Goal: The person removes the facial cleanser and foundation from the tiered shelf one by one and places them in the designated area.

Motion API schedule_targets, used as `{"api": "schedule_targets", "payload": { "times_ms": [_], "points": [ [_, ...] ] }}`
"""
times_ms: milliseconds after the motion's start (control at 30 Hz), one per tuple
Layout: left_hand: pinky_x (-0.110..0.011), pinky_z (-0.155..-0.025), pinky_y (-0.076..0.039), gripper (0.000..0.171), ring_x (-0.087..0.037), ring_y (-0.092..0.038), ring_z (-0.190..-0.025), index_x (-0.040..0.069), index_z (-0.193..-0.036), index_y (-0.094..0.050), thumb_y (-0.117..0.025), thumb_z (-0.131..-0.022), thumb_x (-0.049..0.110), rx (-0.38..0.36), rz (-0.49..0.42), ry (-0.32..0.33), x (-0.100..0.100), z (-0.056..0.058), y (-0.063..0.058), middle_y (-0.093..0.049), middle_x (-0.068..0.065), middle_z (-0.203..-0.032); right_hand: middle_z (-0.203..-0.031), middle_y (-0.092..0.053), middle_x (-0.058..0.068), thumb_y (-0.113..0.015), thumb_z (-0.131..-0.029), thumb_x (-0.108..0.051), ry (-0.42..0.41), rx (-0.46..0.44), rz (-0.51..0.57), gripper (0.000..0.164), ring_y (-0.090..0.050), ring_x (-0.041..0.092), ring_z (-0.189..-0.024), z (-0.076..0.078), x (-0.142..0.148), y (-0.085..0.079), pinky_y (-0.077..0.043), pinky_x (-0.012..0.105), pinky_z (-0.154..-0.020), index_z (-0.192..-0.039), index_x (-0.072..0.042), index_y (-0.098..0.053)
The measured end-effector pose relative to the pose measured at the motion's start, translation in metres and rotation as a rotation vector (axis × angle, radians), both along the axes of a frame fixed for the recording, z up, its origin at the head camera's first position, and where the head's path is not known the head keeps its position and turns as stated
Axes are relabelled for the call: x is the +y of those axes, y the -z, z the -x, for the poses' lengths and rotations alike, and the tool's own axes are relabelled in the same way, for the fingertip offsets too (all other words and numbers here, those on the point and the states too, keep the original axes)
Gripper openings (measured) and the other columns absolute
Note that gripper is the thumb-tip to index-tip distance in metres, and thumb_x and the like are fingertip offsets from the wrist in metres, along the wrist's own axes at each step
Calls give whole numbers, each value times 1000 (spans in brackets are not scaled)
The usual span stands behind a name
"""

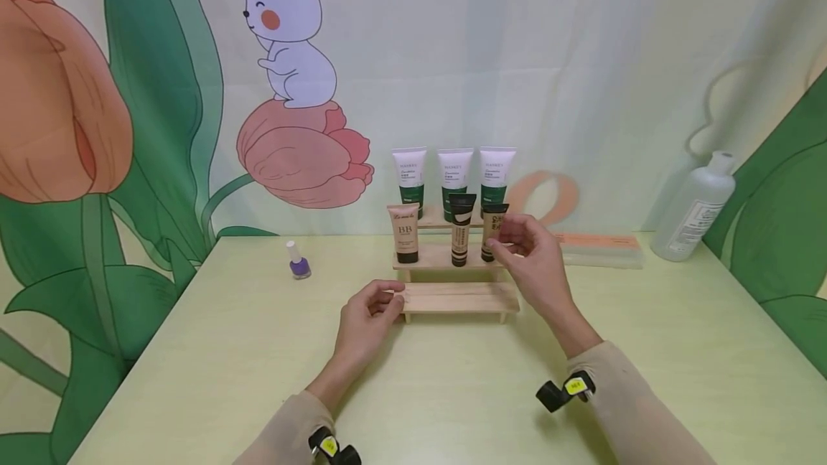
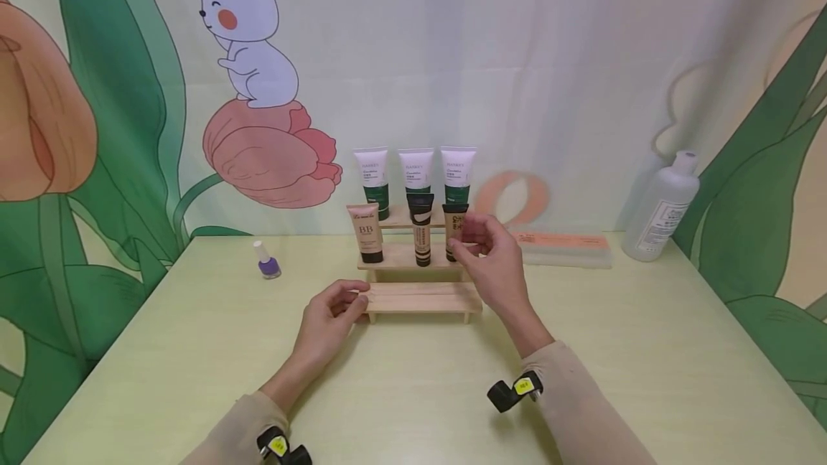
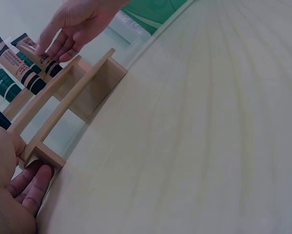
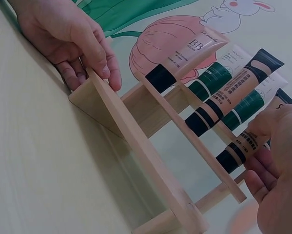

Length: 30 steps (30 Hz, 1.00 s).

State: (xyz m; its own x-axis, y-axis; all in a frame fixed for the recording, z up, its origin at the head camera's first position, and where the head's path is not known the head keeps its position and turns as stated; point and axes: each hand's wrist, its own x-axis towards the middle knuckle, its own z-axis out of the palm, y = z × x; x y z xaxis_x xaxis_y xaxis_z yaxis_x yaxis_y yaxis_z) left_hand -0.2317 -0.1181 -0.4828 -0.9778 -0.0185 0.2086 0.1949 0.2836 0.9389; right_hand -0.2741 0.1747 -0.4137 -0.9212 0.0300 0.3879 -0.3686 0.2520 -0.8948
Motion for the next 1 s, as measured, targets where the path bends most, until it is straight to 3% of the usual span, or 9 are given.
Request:
{"api": "schedule_targets", "payload": {
  "times_ms": [500,767,1000],
  "points": [
    [-18,-78,-59,17,-15,-72,-88,13,-123,-80,-75,-107,12,-3,10,8,-1,1,2,-77,-6,-98,-123,-75,18,-82,-103,-11,43,3,15,35,-71,18,-108,-3,-1,-3,-59,16,-90,-133,0,-67],
    [-18,-77,-59,17,-15,-73,-87,12,-124,-80,-74,-107,11,4,12,13,-1,0,2,-78,-7,-99,-121,-72,16,-83,-102,-13,57,49,64,38,-70,19,-108,-8,4,-11,-61,20,-95,-134,0,-67],
    [-18,-77,-59,17,-16,-72,-88,12,-124,-80,-74,-108,12,8,12,12,-2,1,3,-78,-8,-100,-122,-70,13,-84,-102,-14,91,81,41,41,-70,17,-107,-14,10,-17,-60,18,-93,-136,-2,-66]
  ]
}}
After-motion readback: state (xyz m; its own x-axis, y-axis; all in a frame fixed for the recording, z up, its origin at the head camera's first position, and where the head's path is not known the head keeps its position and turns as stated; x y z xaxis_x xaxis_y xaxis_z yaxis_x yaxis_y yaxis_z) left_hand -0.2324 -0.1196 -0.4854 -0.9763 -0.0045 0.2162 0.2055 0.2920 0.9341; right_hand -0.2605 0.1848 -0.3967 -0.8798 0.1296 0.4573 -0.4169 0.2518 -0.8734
